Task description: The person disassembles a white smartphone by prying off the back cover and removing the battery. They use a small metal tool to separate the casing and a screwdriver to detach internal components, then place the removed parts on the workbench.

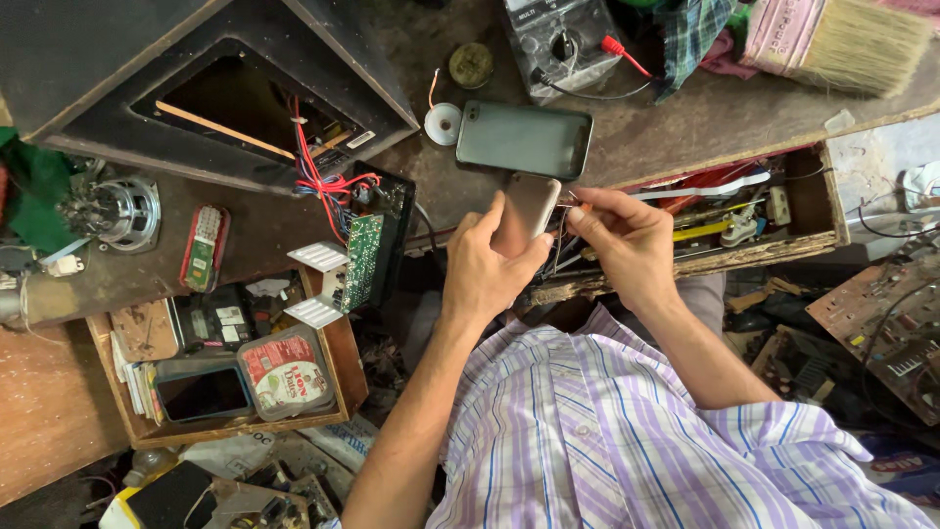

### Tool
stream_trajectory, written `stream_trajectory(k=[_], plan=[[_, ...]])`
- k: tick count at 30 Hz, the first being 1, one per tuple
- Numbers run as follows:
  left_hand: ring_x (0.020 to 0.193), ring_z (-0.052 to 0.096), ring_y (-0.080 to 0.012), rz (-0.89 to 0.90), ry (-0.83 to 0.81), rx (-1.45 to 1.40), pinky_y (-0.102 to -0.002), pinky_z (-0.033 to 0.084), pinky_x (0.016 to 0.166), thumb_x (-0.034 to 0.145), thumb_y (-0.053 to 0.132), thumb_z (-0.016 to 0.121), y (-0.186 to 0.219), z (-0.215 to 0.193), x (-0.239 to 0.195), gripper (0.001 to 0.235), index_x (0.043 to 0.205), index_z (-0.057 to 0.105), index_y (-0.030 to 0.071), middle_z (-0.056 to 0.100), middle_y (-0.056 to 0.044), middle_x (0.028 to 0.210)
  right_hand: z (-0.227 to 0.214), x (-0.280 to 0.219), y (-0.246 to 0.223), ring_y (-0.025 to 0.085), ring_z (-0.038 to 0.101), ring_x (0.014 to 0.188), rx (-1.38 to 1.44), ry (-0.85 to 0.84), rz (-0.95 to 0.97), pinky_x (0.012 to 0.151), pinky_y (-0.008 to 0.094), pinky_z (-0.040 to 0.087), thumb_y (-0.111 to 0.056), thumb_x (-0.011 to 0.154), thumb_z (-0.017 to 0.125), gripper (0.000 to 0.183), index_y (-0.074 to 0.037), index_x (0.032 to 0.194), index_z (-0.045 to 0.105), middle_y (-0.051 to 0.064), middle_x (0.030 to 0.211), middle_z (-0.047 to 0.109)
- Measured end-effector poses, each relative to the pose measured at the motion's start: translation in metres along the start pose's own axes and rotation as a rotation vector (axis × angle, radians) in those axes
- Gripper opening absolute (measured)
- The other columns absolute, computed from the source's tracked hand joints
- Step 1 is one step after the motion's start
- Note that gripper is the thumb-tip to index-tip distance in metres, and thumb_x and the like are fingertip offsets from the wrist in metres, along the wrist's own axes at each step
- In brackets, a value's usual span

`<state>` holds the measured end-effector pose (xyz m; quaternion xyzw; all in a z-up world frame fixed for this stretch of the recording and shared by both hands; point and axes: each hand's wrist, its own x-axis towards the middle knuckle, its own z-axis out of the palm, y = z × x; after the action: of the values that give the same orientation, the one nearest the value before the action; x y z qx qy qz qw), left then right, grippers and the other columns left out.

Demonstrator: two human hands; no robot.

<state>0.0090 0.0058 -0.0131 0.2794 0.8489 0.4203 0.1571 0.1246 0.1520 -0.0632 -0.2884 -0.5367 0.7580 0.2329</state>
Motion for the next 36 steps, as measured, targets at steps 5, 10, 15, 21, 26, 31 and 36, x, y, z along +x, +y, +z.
stream_trajectory(k=[5, 10, 15, 21, 26, 31, 36], plan=[[0.095, 0.071, -0.0349, 0.008, 0.01, 0.002, -0.041, 0.057, 0.084, 0.076, 0.037, 0.084, -0.003, 0.003, -0.001, 0.08, 0.133, 0.06, -0.013, 0.069, -0.025, 0.102, 0.006, -0.006, -0.002, 0.004, 0.063, 0.074, -0.148, 0.094, 0.012, 0.064, 0.019, 0.05, 0.0, 0.093, 0.079, 0.011, 0.002, 0.103, 0.076, 0.002, 0.087, 0.074], [0.094, 0.07, -0.0358, 0.017, 0.02, 0.033, -0.042, 0.057, 0.083, 0.075, 0.036, 0.085, -0.002, 0.004, -0.002, 0.08, 0.133, 0.06, -0.012, 0.068, -0.025, 0.101, 0.01, -0.009, -0.013, 0.003, 0.063, 0.08, -0.402, 0.049, -0.223, 0.068, 0.018, 0.051, -0.001, 0.093, 0.08, 0.007, 0.0, 0.099, 0.075, 0.0, 0.091, 0.072], [0.092, 0.071, -0.0347, 0.002, 0.007, 0.02, -0.041, 0.058, 0.081, 0.075, 0.035, 0.084, -0.002, 0.003, -0.002, 0.079, 0.134, 0.059, -0.012, 0.068, -0.024, 0.1, 0.012, -0.011, -0.018, 0.003, 0.062, 0.078, -0.483, 0.035, -0.238, 0.066, 0.019, 0.05, -0.002, 0.093, 0.079, 0.007, -0.001, 0.098, 0.076, 0.001, 0.09, 0.071], [0.093, 0.072, -0.0329, -0.033, -0.022, -0.012, -0.039, 0.059, 0.079, 0.075, 0.035, 0.084, -0.001, 0.001, -0.002, 0.082, 0.136, 0.057, -0.012, 0.067, -0.023, 0.103, 0.015, -0.01, -0.026, 0.005, 0.065, 0.078, -0.518, 0.005, -0.224, 0.067, 0.02, 0.053, -0.004, 0.093, 0.078, 0.009, -0.002, 0.101, 0.076, 0.002, 0.092, 0.072], [0.091, 0.07, -0.0332, -0.009, -0.006, 0.034, -0.04, 0.057, 0.079, 0.073, 0.035, 0.086, -0.002, 0.004, -0.003, 0.084, 0.137, 0.057, -0.011, 0.065, -0.022, 0.1, 0.015, -0.012, -0.044, 0.017, 0.07, 0.082, -0.747, -0.052, -0.404, 0.067, 0.027, 0.055, -0.004, 0.093, 0.077, 0.012, 0.0, 0.104, 0.076, 0.01, 0.096, 0.074], [0.09, 0.068, -0.034, 0.05, 0.057, 0.068, -0.041, 0.056, 0.08, 0.072, 0.032, 0.086, -0.006, 0.012, -0.007, 0.083, 0.138, 0.058, -0.009, 0.064, -0.019, 0.098, 0.02, -0.015, -0.051, 0.024, 0.072, 0.079, -0.832, -0.075, -0.391, 0.065, 0.033, 0.057, -0.004, 0.093, 0.074, 0.013, 0.002, 0.106, 0.074, 0.016, 0.099, 0.072], [0.092, 0.066, -0.0347, 0.065, 0.111, 0.081, -0.043, 0.055, 0.082, 0.072, 0.031, 0.087, -0.012, 0.021, -0.012, 0.084, 0.14, 0.056, -0.007, 0.063, -0.019, 0.099, 0.02, -0.014, -0.045, 0.026, 0.071, 0.076, -0.866, -0.045, -0.35, 0.061, 0.034, 0.056, -0.005, 0.093, 0.074, 0.012, 0.001, 0.103, 0.074, 0.016, 0.095, 0.071]])
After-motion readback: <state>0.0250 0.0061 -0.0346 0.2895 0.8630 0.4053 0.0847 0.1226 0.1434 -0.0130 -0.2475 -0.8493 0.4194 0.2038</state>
